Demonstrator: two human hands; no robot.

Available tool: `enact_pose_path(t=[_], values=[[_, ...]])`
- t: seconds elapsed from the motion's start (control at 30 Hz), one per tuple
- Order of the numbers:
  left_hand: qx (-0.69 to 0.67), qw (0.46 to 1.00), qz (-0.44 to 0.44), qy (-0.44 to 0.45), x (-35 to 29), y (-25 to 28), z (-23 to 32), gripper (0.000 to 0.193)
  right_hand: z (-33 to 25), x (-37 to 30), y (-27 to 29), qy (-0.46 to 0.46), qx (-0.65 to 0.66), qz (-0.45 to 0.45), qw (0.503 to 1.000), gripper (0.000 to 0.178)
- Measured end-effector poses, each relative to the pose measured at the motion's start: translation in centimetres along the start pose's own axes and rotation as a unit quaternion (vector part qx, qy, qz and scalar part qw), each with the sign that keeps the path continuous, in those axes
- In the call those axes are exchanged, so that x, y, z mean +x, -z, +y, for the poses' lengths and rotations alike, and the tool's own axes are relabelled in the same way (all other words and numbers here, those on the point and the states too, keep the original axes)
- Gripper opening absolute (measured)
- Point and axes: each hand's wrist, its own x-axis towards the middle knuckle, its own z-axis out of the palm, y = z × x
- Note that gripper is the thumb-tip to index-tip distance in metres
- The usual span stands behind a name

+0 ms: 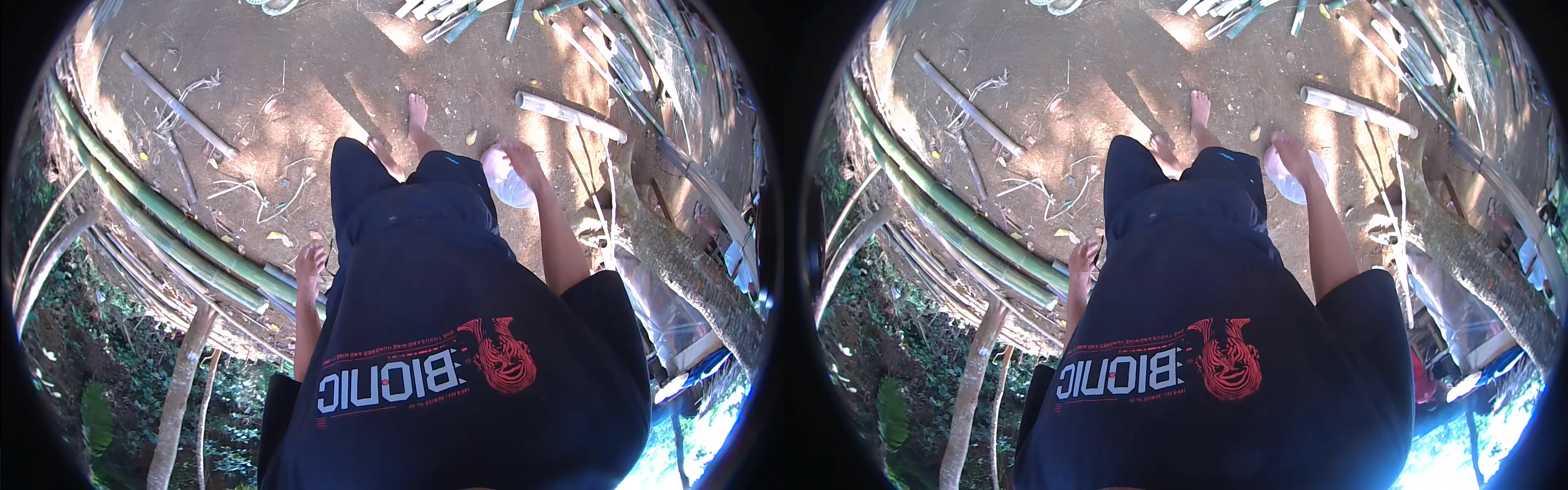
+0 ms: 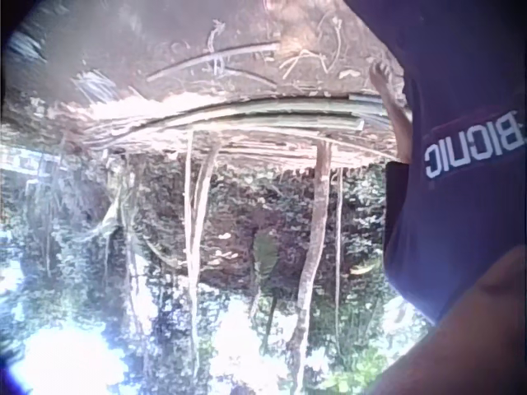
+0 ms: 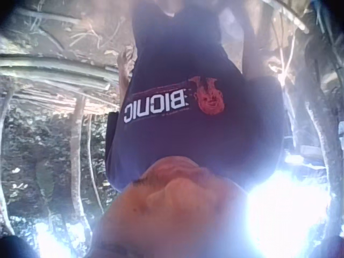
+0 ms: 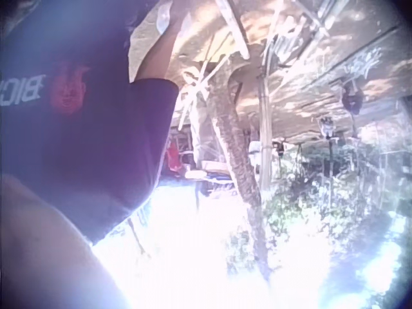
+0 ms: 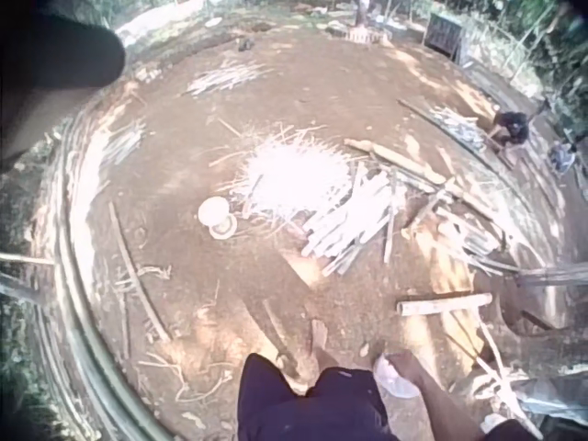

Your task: The person assembles a bamboo structure by hand, picking up split bamboo strips and placing them onto a wooden frame. They work alongside another person to fit the bamboo pieces into the frame, occasionally walking to retrieve more materials from a pile on the ground.

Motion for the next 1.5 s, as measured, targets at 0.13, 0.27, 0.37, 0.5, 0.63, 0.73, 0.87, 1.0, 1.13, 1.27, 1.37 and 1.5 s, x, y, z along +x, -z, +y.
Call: enact_pose_path(t=[0.13, 0.27, 0.37, 0.5, 0.63, 0.73, 0.87, 1.0, 1.13, 1.27, 1.37, 1.5], values=[[0.031, 0.998, -0.058, -0.012, 4.2, -2.3, 10.0, 0.054, -9.6, 1.9, 1.6, 0.009, 0.079, 0.089, 0.993, 0.046], [0.163, 0.98, -0.09, -0.073, 13.9, -4.3, 18.8, 0.044, -12.5, 7.1, 0.8, -0.007, 0.062, 0.121, 0.991, 0.045], [0.309, 0.93, -0.097, -0.177, 20.6, -7.0, 24.6, 0.044, -10.8, 12.7, -1.3, -0.018, 0.095, 0.115, 0.989, 0.043], [0.355, 0.921, -0.092, -0.131, 27.3, -13.5, 30.3, 0.047, -7.2, 21.7, -7.8, -0.083, 0.055, 0.074, 0.992, 0.04], [0.482, 0.824, -0.102, -0.281, 33.7, -15.9, 26.7, 0.049, -3.1, 34.4, -14.0, -0.063, -0.002, 0.044, 0.997, 0.038], [0.567, 0.799, 0.001, -0.198, 32.6, -19.5, 29.3, 0.048, -0.4, 47.2, -18.9, -0.01, -0.015, 0.074, 0.997, 0.035], [0.544, 0.804, -0.075, -0.23, 36.4, -20.9, 31.0, 0.047, 4.5, 57.6, -19.3, -0.124, -0.022, 0.132, 0.983, 0.034], [0.559, 0.804, -0.04, -0.196, 36.4, -22.4, 31.4, 0.046, 3.2, 64.7, -23.0, -0.085, 0.002, 0.181, 0.98, 0.032], [0.579, 0.791, -0.061, -0.187, 36.9, -23.3, 32.5, 0.049, 6.1, 66.2, -24.4, -0.053, -0.025, 0.222, 0.973, 0.028], [0.593, 0.78, -0.055, -0.19, 36.7, -24.8, 33.4, 0.047, 7.7, 67.5, -24.3, -0.06, 0.021, 0.183, 0.981, 0.024], [0.566, 0.805, -0.041, -0.171, 36.7, -23.8, 33.2, 0.046, 5.1, 68.7, -24.0, -0.049, -0.001, 0.119, 0.992, 0.022], [0.58, 0.793, -0.061, -0.176, 37.3, -24.2, 33.7, 0.047, 7.9, 69.2, -22.2, -0.028, -0.021, 0.098, 0.995, 0.02]])
